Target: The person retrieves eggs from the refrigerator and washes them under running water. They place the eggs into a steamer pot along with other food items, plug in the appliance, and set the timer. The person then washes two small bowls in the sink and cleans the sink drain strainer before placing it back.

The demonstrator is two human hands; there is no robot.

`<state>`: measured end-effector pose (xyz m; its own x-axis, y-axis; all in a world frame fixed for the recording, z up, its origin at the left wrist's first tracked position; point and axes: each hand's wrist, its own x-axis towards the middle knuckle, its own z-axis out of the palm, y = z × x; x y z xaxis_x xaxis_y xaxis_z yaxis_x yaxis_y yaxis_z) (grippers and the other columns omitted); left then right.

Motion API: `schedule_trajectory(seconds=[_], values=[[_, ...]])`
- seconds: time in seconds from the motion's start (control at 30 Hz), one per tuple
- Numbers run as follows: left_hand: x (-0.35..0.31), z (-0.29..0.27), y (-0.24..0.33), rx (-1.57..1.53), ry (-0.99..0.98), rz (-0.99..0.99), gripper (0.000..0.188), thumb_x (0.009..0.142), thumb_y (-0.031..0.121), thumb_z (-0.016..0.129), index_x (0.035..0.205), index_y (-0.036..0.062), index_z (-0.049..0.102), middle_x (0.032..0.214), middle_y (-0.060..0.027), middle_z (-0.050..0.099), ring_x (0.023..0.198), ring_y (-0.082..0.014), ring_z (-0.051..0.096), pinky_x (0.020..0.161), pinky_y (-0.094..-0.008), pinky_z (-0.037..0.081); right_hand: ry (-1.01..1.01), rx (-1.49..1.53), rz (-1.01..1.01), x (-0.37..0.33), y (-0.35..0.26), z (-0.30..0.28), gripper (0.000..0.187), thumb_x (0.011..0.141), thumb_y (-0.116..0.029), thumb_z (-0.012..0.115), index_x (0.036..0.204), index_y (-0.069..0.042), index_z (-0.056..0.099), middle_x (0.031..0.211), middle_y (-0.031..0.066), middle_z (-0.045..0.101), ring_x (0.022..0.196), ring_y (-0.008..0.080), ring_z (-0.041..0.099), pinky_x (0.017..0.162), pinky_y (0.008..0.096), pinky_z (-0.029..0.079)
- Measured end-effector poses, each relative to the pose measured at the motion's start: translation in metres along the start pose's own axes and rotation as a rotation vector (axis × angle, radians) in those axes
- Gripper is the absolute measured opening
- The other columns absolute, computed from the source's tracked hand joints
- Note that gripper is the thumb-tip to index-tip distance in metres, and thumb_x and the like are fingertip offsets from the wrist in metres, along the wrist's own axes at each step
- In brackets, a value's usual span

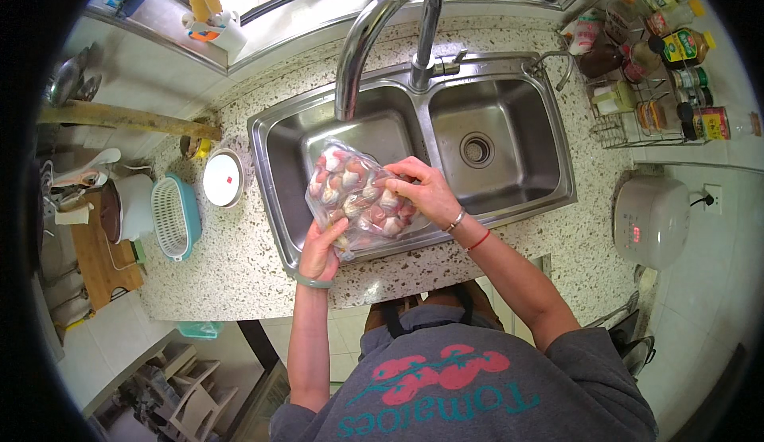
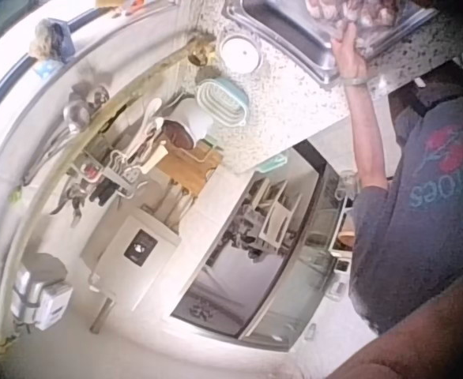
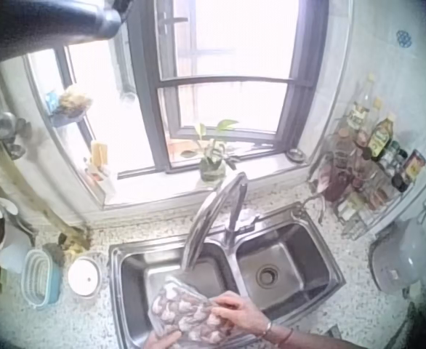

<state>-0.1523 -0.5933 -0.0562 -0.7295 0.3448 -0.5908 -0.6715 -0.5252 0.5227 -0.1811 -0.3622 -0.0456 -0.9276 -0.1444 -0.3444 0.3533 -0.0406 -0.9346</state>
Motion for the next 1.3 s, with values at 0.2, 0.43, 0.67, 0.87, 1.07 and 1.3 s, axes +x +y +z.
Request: schedule_trajectory(seconds=[0.2,0.43,0.67,0.87,1.07,1.3], values=[[0.002,-0.002,-0.005,0.084,0.015,0.031,0.048,0.084,-0.003,0.063,0.129,0.0051,0.047,0.120,-0.0079,0.058,0.107,-0.0190,0.058,0.089,-0.0351,0.052,0.037,-0.085,-0.128,0.001,0.013,-0.002,0.021,0.084,-0.006,0.063,0.103,-0.001,0.067,0.096,0.0023,0.057,0.085,0.0099,0.056,0.076,0.0250,0.047],[0.003,-0.013,-0.011,0.153,0.030,0.080,0.050,0.086,0.000,0.060,0.132,0.0036,0.043,0.123,-0.0110,0.057,0.109,-0.0261,0.059,0.077,-0.0419,0.060,0.080,-0.085,-0.158,0.003,0.016,0.005,0.020,0.085,-0.006,0.063,0.104,0.000,0.067,0.096,0.0021,0.058,0.080,0.0078,0.057,0.069,0.0217,0.048],[-0.005,0.000,0.001,0.024,0.013,0.047,0.051,0.086,0.000,0.059,0.134,0.0040,0.041,0.127,-0.0105,0.055,0.112,-0.0254,0.058,0.080,-0.0413,0.058,0.149,-0.097,-0.100,0.005,0.023,0.008,0.020,0.086,-0.006,0.062,0.104,-0.001,0.066,0.098,0.0018,0.061,0.083,0.0095,0.058,0.073,0.0237,0.048],[-0.003,0.003,-0.002,-0.074,0.024,0.098,0.048,0.087,0.001,0.056,0.133,0.0041,0.042,0.124,-0.0103,0.055,0.112,-0.0252,0.057,0.088,-0.0417,0.054,0.139,-0.574,-0.453,-0.002,0.009,0.007,0.021,0.081,-0.009,0.065,0.102,-0.006,0.068,0.105,0.0076,0.064,0.097,0.0239,0.058,0.086,0.0327,0.044],[0.005,0.004,-0.004,-0.157,-0.040,0.064,0.040,0.093,0.007,0.049,0.132,0.0046,0.042,0.127,-0.0108,0.052,0.113,-0.0247,0.055,0.093,-0.0424,0.050,-0.042,-0.780,-0.628,-0.026,-0.012,0.035,0.031,0.073,-0.017,0.072,0.104,-0.015,0.066,0.108,0.0019,0.063,0.103,0.0230,0.054,0.090,0.0377,0.038],[0.014,-0.004,-0.017,-0.235,-0.005,0.015,0.033,0.096,0.015,0.048,0.128,0.0052,0.044,0.121,-0.0097,0.055,0.106,-0.0226,0.057,0.089,-0.0400,0.048,-0.023,-0.873,-0.708,-0.010,0.006,0.052,0.030,0.073,-0.020,0.072,0.100,-0.012,0.063,0.095,0.0032,0.061,0.093,0.0251,0.054,0.084,0.0391,0.038]])
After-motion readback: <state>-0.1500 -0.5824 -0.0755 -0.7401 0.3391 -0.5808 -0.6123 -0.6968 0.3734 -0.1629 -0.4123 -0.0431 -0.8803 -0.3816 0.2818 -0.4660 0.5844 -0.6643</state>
